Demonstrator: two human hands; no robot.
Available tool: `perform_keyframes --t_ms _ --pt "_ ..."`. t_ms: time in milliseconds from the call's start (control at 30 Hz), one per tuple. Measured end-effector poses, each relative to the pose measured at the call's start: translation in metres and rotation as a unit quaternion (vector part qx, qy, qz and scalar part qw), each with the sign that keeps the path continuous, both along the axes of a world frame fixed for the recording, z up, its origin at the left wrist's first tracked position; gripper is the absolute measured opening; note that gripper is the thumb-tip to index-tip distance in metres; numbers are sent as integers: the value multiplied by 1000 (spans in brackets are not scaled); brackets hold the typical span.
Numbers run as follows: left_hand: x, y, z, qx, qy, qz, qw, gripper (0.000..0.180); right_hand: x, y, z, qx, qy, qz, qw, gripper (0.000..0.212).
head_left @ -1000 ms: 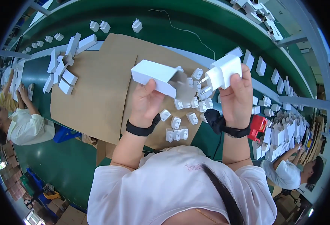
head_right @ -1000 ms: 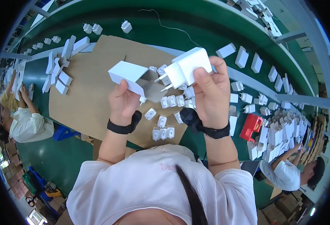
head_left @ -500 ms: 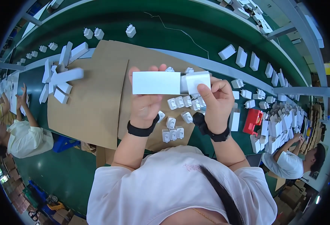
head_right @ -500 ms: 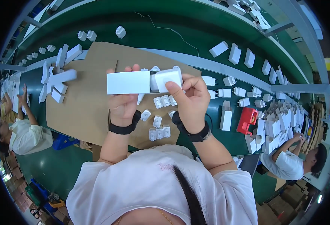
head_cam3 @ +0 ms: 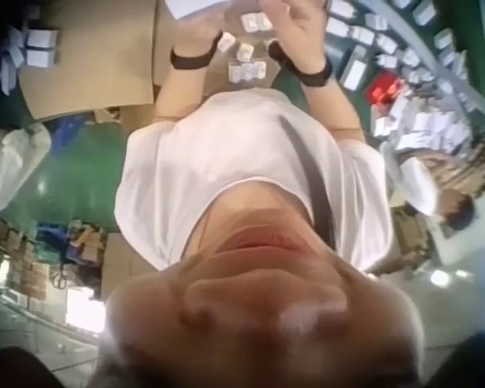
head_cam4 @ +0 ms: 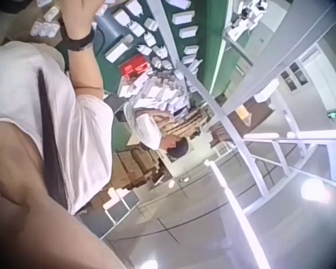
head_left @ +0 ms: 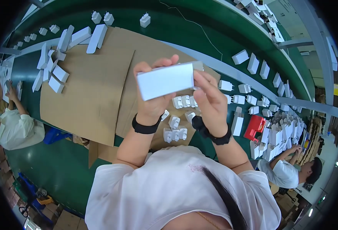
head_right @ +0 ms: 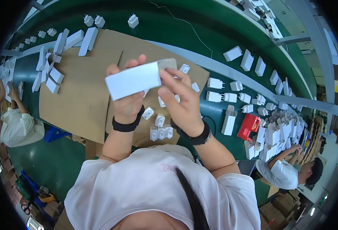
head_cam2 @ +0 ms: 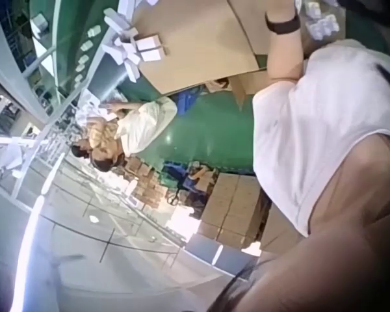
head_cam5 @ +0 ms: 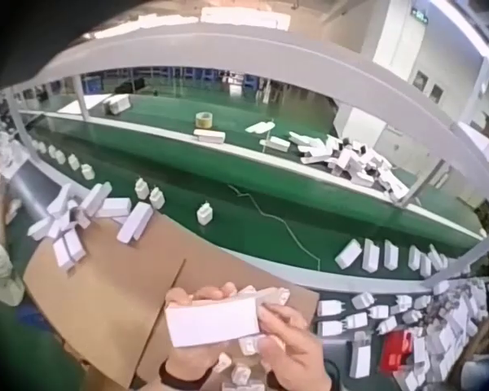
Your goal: The person picks up a white box and a power adapter, inserts the adapter into the box, and folds the box flaps closed. They repeat this process with additional adapters and boxes, occasionally moving items on the table to reach more components.
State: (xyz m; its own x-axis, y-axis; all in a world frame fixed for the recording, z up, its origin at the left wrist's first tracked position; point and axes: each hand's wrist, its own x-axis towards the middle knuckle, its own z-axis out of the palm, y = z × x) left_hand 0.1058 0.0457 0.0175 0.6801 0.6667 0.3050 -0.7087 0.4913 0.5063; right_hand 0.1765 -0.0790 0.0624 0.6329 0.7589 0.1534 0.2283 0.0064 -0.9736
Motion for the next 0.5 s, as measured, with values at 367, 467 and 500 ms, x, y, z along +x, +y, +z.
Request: perform_keyframes --t_ms 367,467,500 --pt "3 23 -17 282 282 101 911 70 51 48 -28 89 347 -78 930 59" --pt "-19 100 -36 443 510 216 705 64 155 51 -64 -25 267 -99 958 59" --pt "-27 136 -59 491 543 280 620 62 185 48 -75 -60 256 -138 955 55"
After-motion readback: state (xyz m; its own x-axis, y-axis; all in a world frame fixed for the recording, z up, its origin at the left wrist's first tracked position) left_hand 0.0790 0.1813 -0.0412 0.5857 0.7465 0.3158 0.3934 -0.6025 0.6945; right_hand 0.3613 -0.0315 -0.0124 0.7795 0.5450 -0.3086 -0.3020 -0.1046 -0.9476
